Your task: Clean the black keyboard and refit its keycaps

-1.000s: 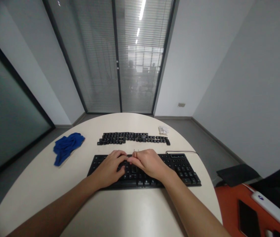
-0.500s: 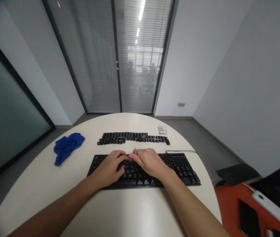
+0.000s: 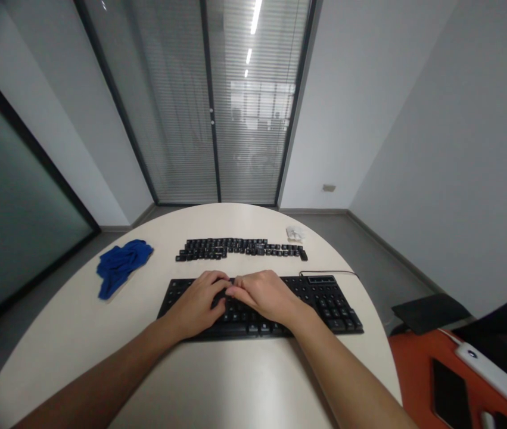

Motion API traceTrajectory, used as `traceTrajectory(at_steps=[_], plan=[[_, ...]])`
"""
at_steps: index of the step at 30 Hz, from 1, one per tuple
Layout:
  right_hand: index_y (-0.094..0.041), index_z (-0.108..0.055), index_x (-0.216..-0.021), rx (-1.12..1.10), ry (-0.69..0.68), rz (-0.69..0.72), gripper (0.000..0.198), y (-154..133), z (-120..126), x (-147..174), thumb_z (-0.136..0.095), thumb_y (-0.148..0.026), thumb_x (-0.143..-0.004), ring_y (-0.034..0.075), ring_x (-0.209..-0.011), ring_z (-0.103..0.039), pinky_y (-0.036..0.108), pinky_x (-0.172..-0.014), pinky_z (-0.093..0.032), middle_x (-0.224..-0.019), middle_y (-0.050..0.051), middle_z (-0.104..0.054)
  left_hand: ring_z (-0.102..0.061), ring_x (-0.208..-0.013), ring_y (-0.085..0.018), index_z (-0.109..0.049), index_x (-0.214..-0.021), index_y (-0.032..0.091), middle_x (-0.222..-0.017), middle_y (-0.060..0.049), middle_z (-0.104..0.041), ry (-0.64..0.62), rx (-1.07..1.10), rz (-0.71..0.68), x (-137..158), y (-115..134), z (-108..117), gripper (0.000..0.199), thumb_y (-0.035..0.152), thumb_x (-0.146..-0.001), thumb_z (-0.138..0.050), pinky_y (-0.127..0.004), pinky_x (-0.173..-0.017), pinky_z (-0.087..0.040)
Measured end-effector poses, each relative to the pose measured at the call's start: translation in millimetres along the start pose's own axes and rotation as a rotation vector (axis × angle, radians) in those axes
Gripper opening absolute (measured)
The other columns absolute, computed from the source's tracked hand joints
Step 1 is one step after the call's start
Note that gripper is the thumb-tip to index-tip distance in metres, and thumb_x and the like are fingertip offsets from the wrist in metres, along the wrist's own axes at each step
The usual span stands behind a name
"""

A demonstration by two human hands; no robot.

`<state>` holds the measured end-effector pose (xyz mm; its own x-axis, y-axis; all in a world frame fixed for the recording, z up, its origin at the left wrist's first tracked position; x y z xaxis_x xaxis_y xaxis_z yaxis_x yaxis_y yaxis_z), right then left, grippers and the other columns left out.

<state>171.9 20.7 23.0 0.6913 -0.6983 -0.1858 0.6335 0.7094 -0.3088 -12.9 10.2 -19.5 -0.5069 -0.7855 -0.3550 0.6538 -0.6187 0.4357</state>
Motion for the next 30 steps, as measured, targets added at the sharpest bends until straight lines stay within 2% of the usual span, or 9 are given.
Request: traceTrajectory(at_steps=[5,10,13,15,30], plan=[[-0.019,-0.072,-0.085,0.0,0.005,0.06,0.041,1,4,2,-0.044,-0.042,-0.103,0.019,-0.071,-0.07,0.027,-0.065,-0.042,-0.079,0.006,-0.076,-0.055,-0.114,-0.024,-0.065,-0.109,0.021,-0.117,-0.008,-0.062,0.024,0.049,-0.026,0,2,1,0.028,0.011,-0.084,-0.057,-0.041,-0.103,-0.047],[-0.017,-0.071,-0.067,-0.266,0.045,-0.024,0.053,17,6,5,-0.043,-0.043,-0.103,0.016,-0.065,-0.07,0.024,-0.067,-0.047,-0.073,0.005,-0.075,-0.058,-0.108,-0.023,-0.066,-0.107,0.022,-0.112,-0.006,-0.066,-0.041,0.078,-0.108,1,9,4,0.023,0.015,-0.086,-0.059,-0.041,-0.098,-0.048],[-0.016,-0.076,-0.084,-0.435,0.014,-0.1,0.046,28,3,7,-0.049,-0.05,-0.099,0.015,-0.057,-0.069,0.023,-0.061,-0.05,-0.067,0.003,-0.074,-0.058,-0.108,-0.024,-0.067,-0.102,0.021,-0.112,-0.006,-0.066,-0.042,0.059,-0.114,1,11,5,0.017,0.02,-0.085,-0.064,-0.041,-0.098,-0.048],[-0.015,-0.076,-0.088,-0.488,0.004,-0.121,0.046,31,2,7,-0.051,-0.053,-0.097,0.015,-0.056,-0.069,0.023,-0.06,-0.051,-0.067,0.003,-0.074,-0.059,-0.108,-0.025,-0.067,-0.101,0.021,-0.113,-0.006,-0.067,-0.043,0.037,-0.111,1,12,6,0.017,0.023,-0.084,-0.067,-0.042,-0.097,-0.048],[-0.016,-0.077,-0.088,-0.514,0.036,-0.169,0.05,35,3,8,-0.046,-0.052,-0.1,0.016,-0.06,-0.068,0.025,-0.065,-0.05,-0.06,0.003,-0.071,-0.061,-0.105,-0.024,-0.068,-0.101,0.02,-0.111,-0.005,-0.068,-0.019,-0.009,-0.048,3,17,0,0.017,0.027,-0.087,-0.07,-0.043,-0.094,-0.049]])
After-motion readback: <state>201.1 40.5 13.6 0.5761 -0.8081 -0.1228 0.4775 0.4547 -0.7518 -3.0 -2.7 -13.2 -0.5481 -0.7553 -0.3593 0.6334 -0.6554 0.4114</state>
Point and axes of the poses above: each hand's wrist, its own x-axis away from the middle knuckle, its own z-axis out of the back of the hand, y = z × x, the point moved 2 cm from there along -x, towards the middle knuckle
